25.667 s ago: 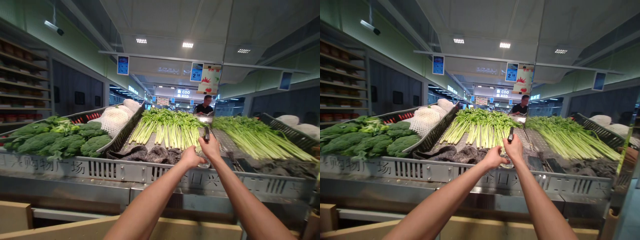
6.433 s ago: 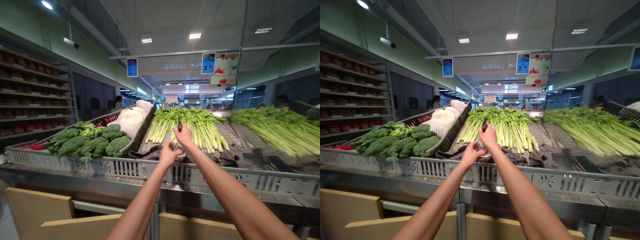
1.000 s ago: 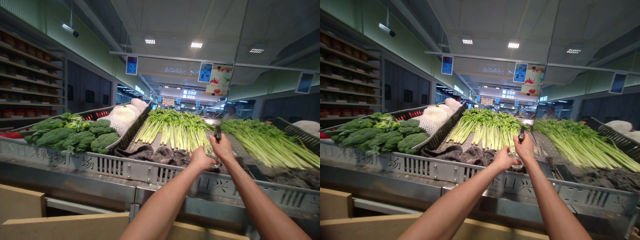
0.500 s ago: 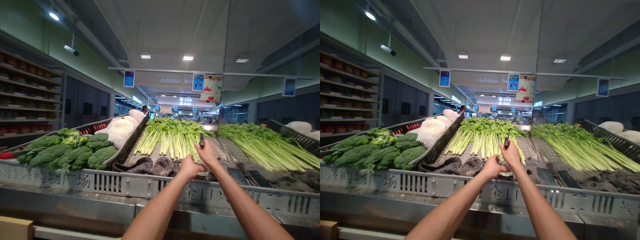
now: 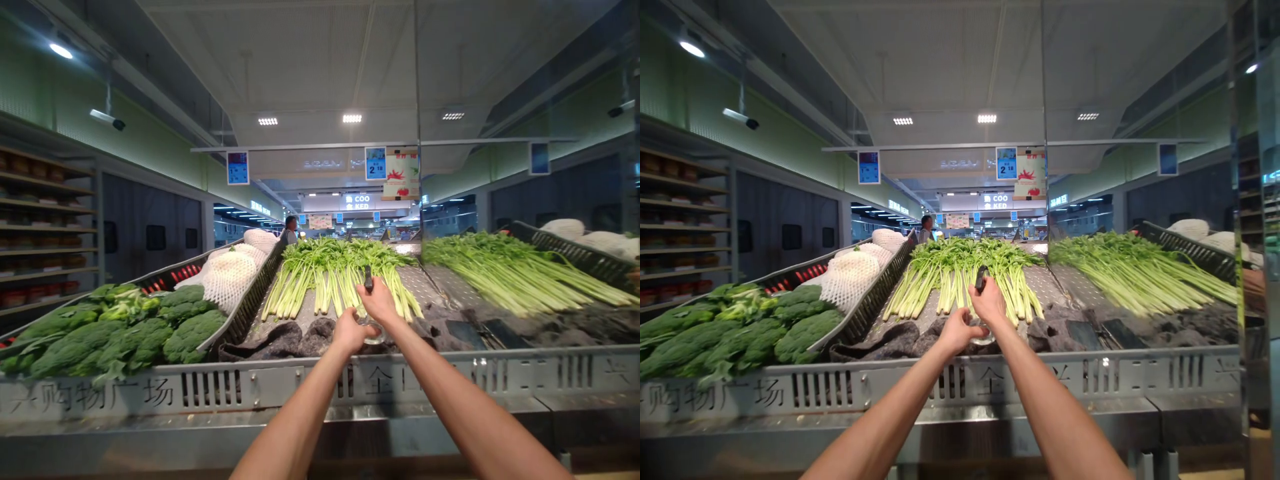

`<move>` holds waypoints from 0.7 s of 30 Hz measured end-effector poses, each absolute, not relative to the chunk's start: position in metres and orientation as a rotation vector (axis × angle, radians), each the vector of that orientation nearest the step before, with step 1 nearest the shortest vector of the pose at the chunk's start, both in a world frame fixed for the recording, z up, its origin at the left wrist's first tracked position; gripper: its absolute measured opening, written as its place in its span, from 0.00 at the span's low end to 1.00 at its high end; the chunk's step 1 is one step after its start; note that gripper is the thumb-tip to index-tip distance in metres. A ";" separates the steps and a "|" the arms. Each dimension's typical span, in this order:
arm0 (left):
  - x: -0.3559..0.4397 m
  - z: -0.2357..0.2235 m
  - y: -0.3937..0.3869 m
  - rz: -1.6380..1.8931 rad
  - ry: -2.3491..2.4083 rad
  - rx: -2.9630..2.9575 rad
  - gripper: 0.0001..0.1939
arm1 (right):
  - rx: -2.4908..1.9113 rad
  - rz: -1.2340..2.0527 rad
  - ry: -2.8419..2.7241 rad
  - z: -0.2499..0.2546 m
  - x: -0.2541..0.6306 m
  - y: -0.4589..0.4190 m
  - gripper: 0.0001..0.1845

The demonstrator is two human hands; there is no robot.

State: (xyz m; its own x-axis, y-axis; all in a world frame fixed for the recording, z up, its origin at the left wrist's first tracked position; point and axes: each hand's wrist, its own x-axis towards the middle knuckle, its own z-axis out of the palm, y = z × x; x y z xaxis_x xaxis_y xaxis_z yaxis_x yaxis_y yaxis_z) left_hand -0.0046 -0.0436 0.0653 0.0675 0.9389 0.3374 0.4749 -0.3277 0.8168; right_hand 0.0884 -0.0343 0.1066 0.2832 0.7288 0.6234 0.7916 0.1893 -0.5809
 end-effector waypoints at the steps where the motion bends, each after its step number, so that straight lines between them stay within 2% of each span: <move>1: -0.007 0.064 -0.042 1.211 1.393 1.845 0.23 | -1.533 -0.067 -1.458 0.106 0.086 -0.034 0.18; 11: -0.027 0.044 -0.031 1.257 1.342 1.881 0.18 | -1.514 -0.012 -1.476 0.091 0.064 -0.028 0.17; 18: -0.043 0.041 -0.032 1.298 1.317 1.827 0.18 | -1.444 0.013 -1.488 0.086 0.050 -0.024 0.17; 21: -0.049 0.045 -0.032 1.343 1.165 1.728 0.19 | -1.393 0.074 -1.482 0.087 0.043 -0.023 0.19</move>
